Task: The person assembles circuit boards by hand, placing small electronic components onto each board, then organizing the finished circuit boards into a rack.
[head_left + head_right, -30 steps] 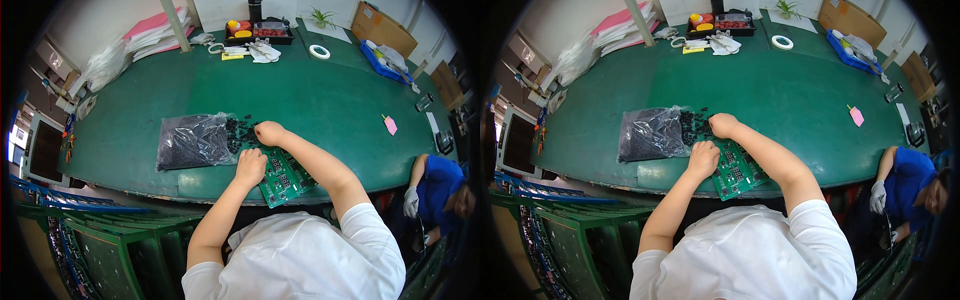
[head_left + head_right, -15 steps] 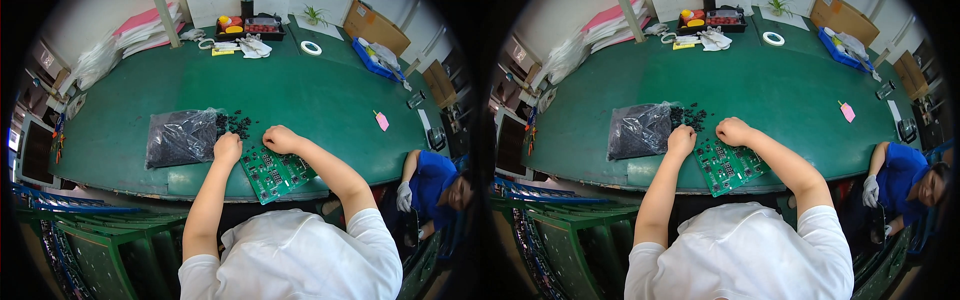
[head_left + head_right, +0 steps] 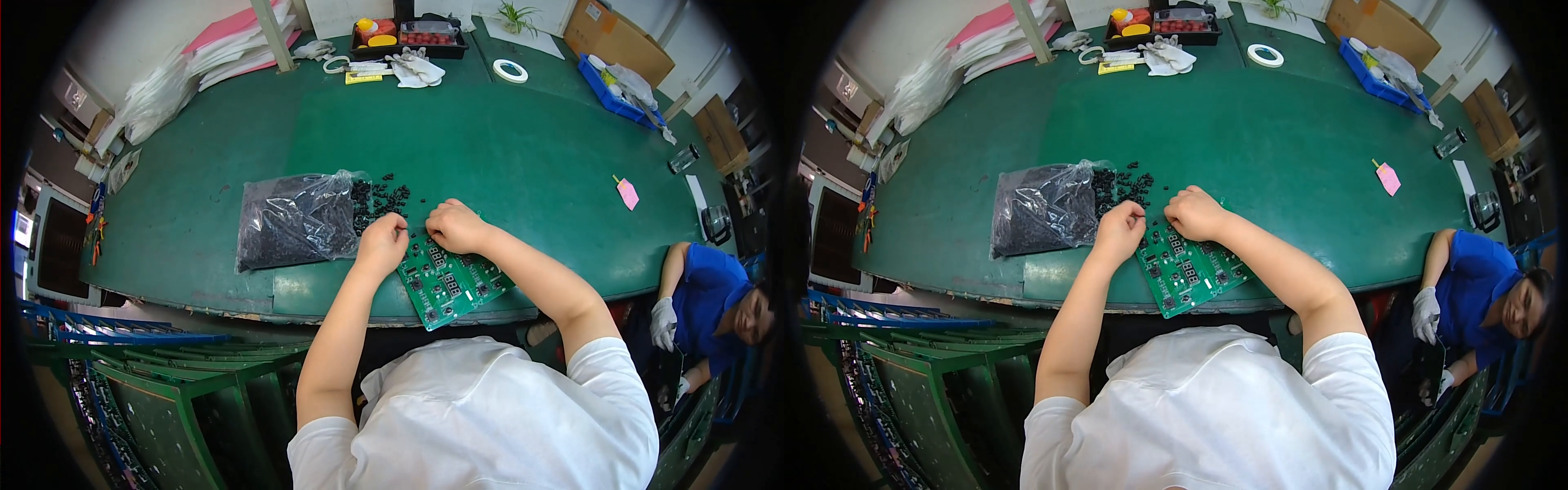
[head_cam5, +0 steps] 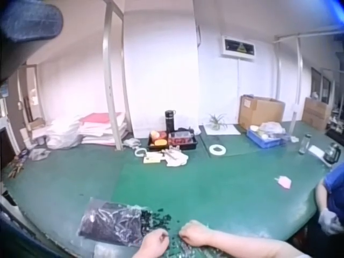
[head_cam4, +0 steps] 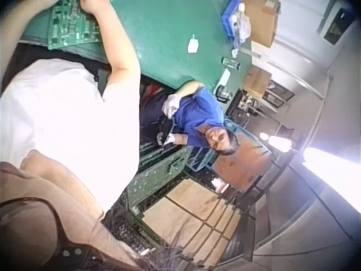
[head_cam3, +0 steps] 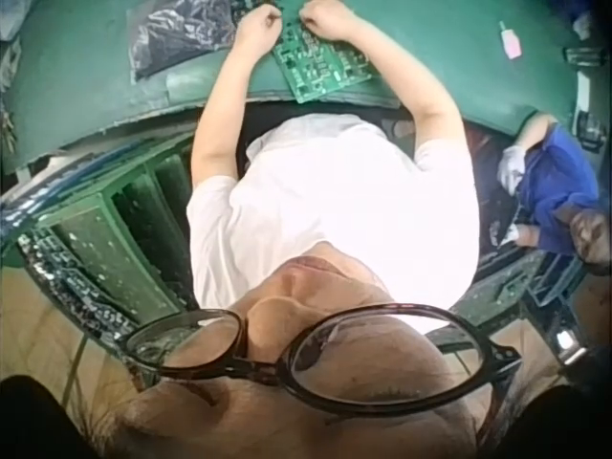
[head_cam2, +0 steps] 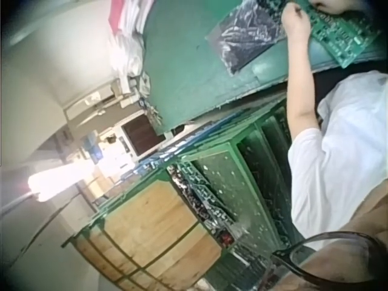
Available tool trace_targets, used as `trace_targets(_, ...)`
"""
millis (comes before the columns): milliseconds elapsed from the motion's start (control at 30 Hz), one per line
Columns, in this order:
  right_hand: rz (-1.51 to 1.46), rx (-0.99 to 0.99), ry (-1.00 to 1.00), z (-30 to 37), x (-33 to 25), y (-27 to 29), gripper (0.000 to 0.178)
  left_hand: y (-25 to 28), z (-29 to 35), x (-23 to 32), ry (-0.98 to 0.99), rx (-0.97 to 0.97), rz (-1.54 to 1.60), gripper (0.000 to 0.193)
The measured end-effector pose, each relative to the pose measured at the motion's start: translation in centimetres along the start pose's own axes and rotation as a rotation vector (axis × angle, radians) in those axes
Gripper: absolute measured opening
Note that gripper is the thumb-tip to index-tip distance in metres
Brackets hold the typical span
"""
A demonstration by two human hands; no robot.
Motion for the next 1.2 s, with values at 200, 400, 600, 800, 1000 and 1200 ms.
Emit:
trace_targets(200, -0.244, 0.009, -0.420, -2.3, 5.5, -0.2, 0.021, -2.3, 2.3, 2.9, -0.353, -0.149, -0.226, 0.005)
trace_targets(400, -0.011, 0.209, -0.346, -5.2, 5.9, -2.1, 0.018, -3.5, 2.4, 2.8, -0.382, -0.189, -0.388, 0.004)
trace_targets(600, 0.004, 0.185, -0.544, -5.9, 7.4, -2.4, 0.013, -3.0, 2.6, 2.6, -0.393, -0.207, -0.320, 0.005)
trace_targets(800, 0.020, 0.136, -0.559, -6.4, 8.6, -2.5, 0.012, -3.4, 2.7, 2.8, -0.386, -0.185, -0.380, 0.007)
trace_targets(1000, -0.039, 0.101, -0.494, -4.8, 8.3, -0.9, 0.011, -2.1, 1.7, 3.1, -0.459, -0.161, -0.308, 0.005)
trace_targets(1200, -0.422, 0.214, -0.396, 0.7, 3.8, 3.6, 0.015, 1.4, -0.8, -2.0, -0.254, -0.047, -0.537, 0.014)
Point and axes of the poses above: each hand's wrist, its own z-axis away from the middle knuckle, its own y-axis out of the back of the hand, x = y × z, the point moved 8 cm from there along -z, towards the middle knuckle, and after that the axes turned 8 degrees about x, right-handed, at the moved point
